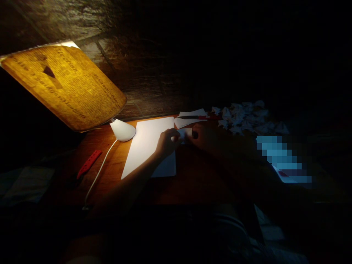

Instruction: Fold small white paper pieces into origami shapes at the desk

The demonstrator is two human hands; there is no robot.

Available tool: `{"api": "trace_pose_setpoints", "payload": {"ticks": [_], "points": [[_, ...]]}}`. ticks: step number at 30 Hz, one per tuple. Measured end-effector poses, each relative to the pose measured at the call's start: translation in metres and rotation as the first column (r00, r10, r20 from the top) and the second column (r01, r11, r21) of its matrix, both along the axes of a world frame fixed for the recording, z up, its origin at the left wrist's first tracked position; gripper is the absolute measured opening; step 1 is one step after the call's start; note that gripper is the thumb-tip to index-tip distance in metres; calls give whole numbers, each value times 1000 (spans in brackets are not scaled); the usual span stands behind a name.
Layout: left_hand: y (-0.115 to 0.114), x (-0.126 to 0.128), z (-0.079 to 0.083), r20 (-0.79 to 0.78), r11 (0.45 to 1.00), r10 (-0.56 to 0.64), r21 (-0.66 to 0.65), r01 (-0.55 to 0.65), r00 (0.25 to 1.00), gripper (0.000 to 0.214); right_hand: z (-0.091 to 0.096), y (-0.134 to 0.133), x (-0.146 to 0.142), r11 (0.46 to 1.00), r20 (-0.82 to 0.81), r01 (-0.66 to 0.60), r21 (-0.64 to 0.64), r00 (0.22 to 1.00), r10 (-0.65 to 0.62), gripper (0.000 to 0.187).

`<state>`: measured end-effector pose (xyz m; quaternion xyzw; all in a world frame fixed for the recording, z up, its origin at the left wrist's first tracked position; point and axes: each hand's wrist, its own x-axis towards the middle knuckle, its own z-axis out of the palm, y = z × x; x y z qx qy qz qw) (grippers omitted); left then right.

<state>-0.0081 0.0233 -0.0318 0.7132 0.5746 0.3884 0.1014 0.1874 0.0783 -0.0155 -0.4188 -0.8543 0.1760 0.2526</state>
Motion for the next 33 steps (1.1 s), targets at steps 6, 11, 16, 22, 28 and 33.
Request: {"api": "trace_pose_setpoints", "payload": {"ticks": [6, 11, 16, 22, 28, 33], "points": [[0, 0, 1, 3, 1000, -22, 1, 22, 1000, 26, -2, 6, 3, 997, -25, -70, -17, 997, 70, 13], [2, -2, -1, -18, 1000, -19, -19, 18, 1000, 27, -4, 10, 7, 987, -82, -159, -20, 984, 157, 8], [2, -3, -3, -73, 999, -39, -14, 38, 997, 16, 0, 13, 12, 954, -71, -295, -44, 954, 292, 17], [-3, -4, 4, -194, 992, -124, -21, 123, 973, 17, 0, 22, 15, 909, -103, -413, -57, 908, 406, 20], [-4, -7, 6, -227, 990, -140, -47, 132, 964, 14, -3, 25, 14, 907, -50, -421, -28, 906, 420, 17], [0, -10, -1, -224, 993, -114, -52, 105, 968, 10, 0, 21, 14, 916, -22, -400, -22, 917, 399, 19]]}}
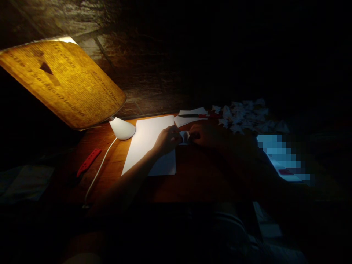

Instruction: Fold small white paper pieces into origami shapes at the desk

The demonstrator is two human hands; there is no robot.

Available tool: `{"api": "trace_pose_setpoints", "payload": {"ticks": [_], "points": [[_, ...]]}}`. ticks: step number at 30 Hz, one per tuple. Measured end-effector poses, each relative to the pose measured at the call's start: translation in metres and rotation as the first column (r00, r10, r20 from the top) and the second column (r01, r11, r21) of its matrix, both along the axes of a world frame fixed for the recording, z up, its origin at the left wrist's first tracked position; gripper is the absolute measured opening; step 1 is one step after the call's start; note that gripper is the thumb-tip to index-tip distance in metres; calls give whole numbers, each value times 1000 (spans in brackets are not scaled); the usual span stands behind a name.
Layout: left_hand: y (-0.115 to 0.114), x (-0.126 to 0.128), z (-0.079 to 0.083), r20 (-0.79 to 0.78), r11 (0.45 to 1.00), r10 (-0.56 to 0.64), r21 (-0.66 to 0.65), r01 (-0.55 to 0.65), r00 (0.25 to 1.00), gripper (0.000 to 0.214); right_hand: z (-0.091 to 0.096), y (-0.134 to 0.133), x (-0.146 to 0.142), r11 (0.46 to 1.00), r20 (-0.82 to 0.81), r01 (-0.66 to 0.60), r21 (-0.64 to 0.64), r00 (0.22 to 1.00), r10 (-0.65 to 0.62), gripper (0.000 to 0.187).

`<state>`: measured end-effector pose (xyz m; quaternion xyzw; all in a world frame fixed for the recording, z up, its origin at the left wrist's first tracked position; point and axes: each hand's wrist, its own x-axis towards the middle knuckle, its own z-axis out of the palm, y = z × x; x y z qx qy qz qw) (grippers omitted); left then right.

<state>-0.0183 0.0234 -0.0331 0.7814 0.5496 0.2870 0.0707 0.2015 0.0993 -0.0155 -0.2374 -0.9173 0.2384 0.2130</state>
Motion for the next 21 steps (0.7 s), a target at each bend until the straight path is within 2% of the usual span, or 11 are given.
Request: {"api": "trace_pose_setpoints", "payload": {"ticks": [6, 8, 16, 21], "points": [[3, -1, -1, 63, 1000, -6, 19, 4, 998, 3, -3, -1, -2, 998, -18, 49, -50, 999, -50, 13], [3, 0, 0, 63, 1000, -14, 28, 13, 998, 8, -5, 0, -2, 997, -19, 65, -47, 998, -66, 12], [1, 7, -1, 26, 998, -15, 68, 13, 1000, 8, -4, -1, -2, 999, -16, 33, -16, 999, -33, 10], [1, 8, -2, 28, 997, -8, 80, 6, 1000, 11, -3, -2, -1, 998, -19, 38, -43, 999, -39, 10]]}}
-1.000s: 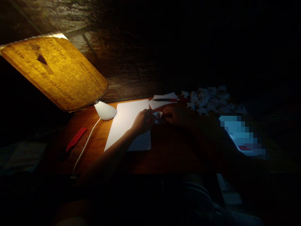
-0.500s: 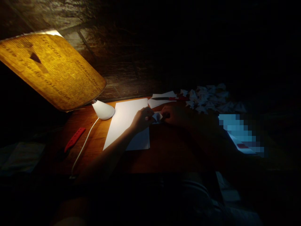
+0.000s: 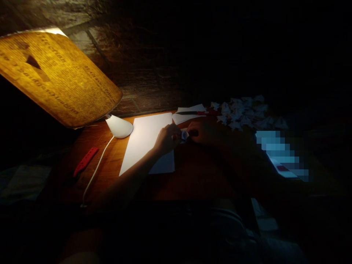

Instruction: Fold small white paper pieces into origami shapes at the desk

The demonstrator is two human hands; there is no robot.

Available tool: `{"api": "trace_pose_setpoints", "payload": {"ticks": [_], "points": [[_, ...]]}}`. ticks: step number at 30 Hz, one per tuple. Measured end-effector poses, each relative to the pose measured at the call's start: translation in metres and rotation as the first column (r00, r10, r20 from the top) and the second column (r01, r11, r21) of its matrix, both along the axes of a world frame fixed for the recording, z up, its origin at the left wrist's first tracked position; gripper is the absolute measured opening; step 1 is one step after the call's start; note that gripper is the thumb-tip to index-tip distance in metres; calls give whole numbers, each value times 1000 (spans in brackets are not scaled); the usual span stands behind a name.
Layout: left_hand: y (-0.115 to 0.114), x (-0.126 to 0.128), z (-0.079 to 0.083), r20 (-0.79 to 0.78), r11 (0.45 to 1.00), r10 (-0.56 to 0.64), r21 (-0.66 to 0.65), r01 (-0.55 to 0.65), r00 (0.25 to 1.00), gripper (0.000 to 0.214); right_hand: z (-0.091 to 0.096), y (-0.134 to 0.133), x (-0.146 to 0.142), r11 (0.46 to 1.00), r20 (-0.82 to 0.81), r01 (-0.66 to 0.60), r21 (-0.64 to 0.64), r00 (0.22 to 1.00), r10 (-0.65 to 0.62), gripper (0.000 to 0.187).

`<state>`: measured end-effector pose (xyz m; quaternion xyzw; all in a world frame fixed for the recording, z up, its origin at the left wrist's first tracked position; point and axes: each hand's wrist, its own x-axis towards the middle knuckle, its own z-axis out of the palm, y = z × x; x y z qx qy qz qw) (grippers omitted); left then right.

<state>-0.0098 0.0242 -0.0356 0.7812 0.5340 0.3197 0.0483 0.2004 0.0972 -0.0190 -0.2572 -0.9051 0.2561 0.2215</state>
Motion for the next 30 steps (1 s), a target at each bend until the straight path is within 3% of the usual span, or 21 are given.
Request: {"api": "trace_pose_setpoints", "payload": {"ticks": [14, 19, 30], "points": [[-1, 2, 2, -31, 999, 13, -35, -14, 999, 13, 5, 1, 0, 1000, 41, -18, -19, 999, 19, 6], [0, 4, -3, -75, 998, 60, -18, -61, 995, 14, 2, 5, 1, 997, 34, -81, -21, 996, 81, 5], [1, 3, -1, -27, 1000, 5, -9, -6, 1000, 14, -3, 10, 3, 994, 16, -93, -60, 995, 94, 4]]}}
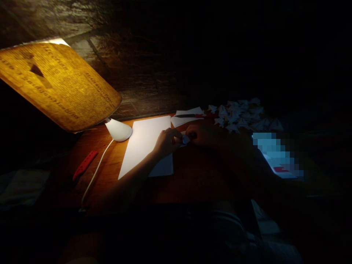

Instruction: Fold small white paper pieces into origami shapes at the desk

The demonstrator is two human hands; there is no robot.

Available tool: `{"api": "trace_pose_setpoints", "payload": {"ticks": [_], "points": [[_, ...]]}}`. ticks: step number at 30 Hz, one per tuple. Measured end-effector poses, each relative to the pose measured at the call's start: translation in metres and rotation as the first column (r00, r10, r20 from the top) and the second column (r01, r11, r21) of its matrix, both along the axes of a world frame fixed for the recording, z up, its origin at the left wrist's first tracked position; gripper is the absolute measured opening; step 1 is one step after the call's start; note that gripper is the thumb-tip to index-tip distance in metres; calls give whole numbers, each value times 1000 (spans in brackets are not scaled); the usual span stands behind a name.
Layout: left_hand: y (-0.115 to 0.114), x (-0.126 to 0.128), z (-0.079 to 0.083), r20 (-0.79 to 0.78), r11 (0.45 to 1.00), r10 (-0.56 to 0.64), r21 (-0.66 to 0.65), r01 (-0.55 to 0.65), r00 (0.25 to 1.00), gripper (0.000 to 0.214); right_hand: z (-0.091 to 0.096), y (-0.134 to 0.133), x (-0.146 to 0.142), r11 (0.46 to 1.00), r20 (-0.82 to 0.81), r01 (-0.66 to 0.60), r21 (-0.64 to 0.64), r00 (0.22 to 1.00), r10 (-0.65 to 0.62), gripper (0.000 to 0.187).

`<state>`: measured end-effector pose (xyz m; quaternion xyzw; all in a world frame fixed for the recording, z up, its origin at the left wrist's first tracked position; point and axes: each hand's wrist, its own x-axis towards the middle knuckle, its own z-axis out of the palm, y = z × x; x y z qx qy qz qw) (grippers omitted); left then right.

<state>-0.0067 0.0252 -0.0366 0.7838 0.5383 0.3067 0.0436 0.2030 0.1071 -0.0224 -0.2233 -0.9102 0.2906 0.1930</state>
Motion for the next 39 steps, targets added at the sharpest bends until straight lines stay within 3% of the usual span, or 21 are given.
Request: {"api": "trace_pose_setpoints", "payload": {"ticks": [4, 9, 14, 22, 31, 39], "points": [[1, -1, -2, -1, 1000, 7, -2, -7, 1000, 16, 1, -1, 0, 1000, 0, 21, -12, 1000, -21, 8], [1, -1, -2, 4, 1000, 2, 3, -2, 1000, 35, 5, -3, 1, 1000, -12, 25, 10, 1000, -25, 11], [1, -2, -1, -18, 1000, 1, -20, -1, 1000, 28, 9, -5, 2, 999, -21, -16, 28, 1000, 16, 14], [1, -2, 0, -26, 1000, -6, -19, 5, 1000, 22, 13, -3, 6, 994, -37, -83, -73, 996, 80, 23], [-5, 1, 12, -63, 999, -37, -31, 35, 997, 27, 10, -7, 3, 994, -62, 38, -98, 997, -44, 18], [-5, 2, 15, -129, 995, -85, -53, 79, 988, 34, 10, -7, 4, 996, -63, 23, -81, 998, -28, 17]]}}
